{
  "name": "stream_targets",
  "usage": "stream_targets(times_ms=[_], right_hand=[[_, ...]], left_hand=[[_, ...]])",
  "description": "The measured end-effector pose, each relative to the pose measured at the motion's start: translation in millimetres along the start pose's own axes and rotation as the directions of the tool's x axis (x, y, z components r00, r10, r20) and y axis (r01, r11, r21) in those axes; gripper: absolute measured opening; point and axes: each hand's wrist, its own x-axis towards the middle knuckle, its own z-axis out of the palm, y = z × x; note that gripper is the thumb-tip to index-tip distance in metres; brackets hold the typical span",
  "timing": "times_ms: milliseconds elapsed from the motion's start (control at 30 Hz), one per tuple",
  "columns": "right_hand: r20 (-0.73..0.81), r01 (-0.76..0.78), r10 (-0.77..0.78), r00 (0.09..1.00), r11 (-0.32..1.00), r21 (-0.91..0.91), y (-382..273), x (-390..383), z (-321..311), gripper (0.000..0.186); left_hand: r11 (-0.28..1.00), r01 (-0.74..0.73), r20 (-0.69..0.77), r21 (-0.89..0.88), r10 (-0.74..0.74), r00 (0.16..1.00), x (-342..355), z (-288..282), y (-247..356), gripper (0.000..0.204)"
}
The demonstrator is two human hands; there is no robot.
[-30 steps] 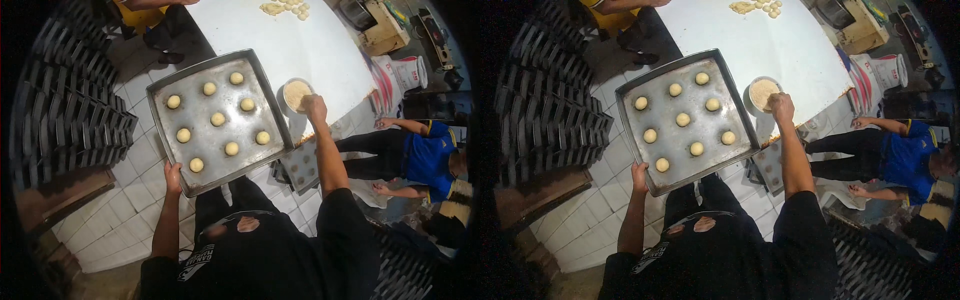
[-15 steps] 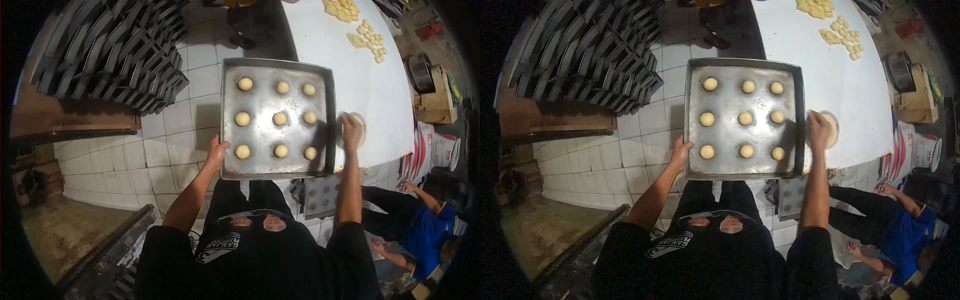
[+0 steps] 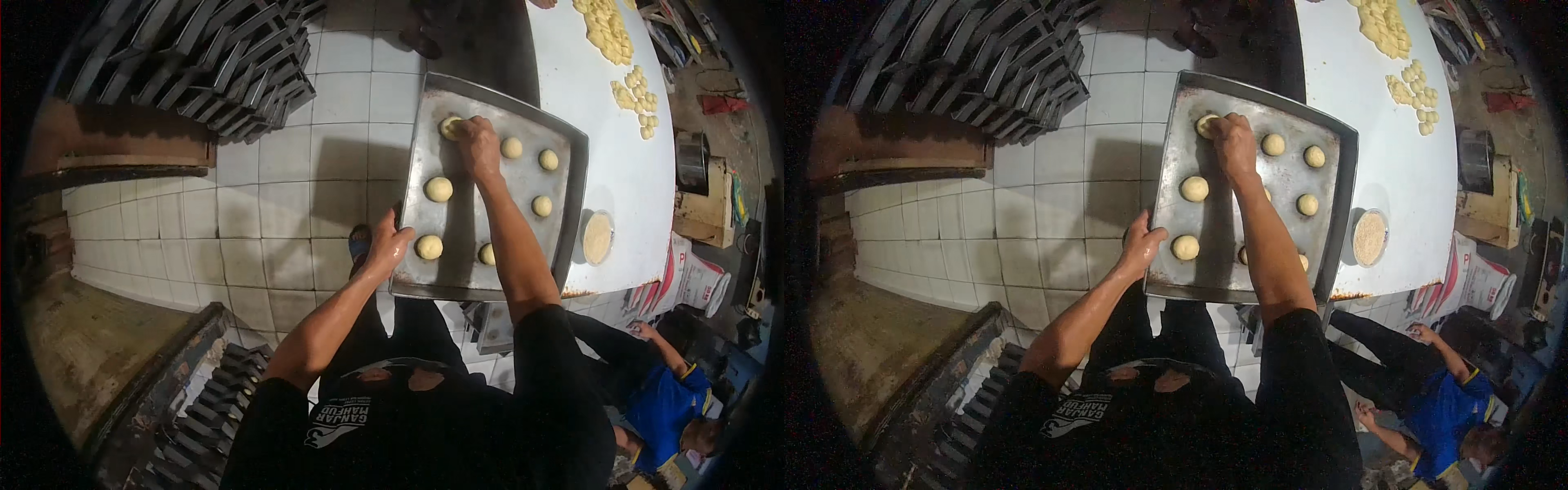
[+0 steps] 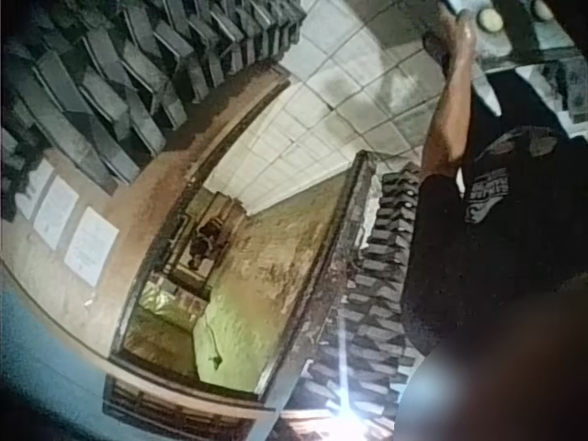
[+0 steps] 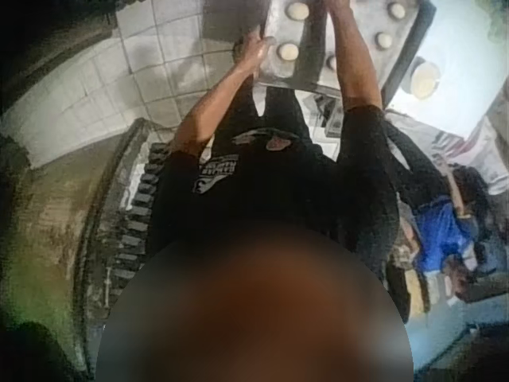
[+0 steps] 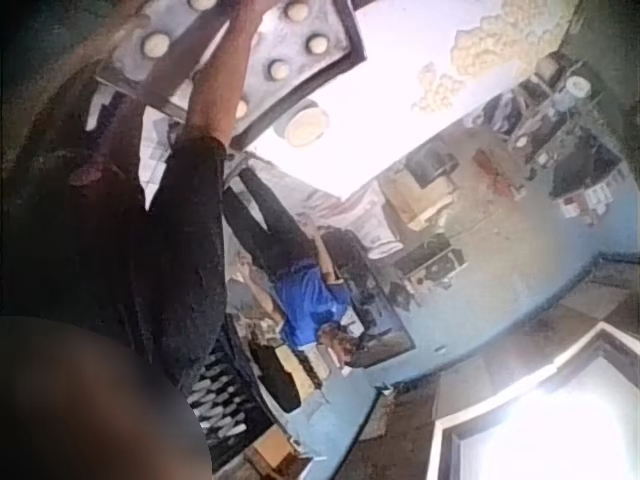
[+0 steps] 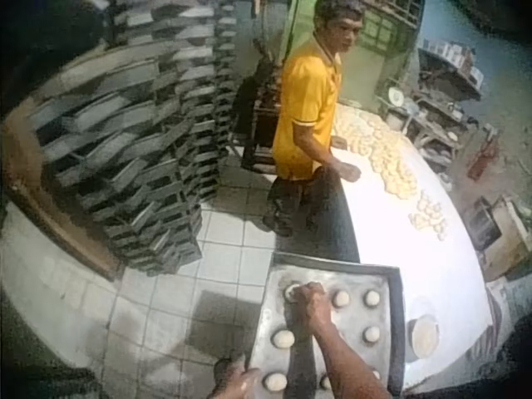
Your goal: The person rolls pieces of dough into balls on a large white table and places them onto a metal tray. The person then dips their fingers into a bowl of seeds and presses them into the top of each dough ball.
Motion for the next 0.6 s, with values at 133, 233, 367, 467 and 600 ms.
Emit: stream_targets(times_ms=[133,233,367,467,600], right_hand=[[-0.069,-0.277,0.306,0.949,0.920,0.275,-15,-12,-27,0.021],[0.023,-0.208,0.207,0.978,0.962,0.179,-46,-37,-53,0.022],[0.130,-0.194,0.177,0.976,0.972,0.130,-75,-86,-40,0.019],[0.169,-0.113,0.096,0.981,0.989,0.098,-73,-103,-20,0.017],[0.112,-0.147,0.131,0.985,0.978,0.149,-76,-108,-25,0.014]], left_hand=[[0.991,0.121,0.067,0.062,-0.125,0.990,-12,0,60,0.067],[0.987,0.144,0.021,0.071,-0.146,0.989,-12,-2,66,0.077],[0.989,0.115,0.063,0.091,-0.121,0.991,-21,-1,83,0.084],[0.997,0.032,0.066,-0.075,-0.027,0.997,-10,0,47,0.059],[0.999,0.052,-0.022,-0.003,-0.052,0.998,-15,1,54,0.059]])
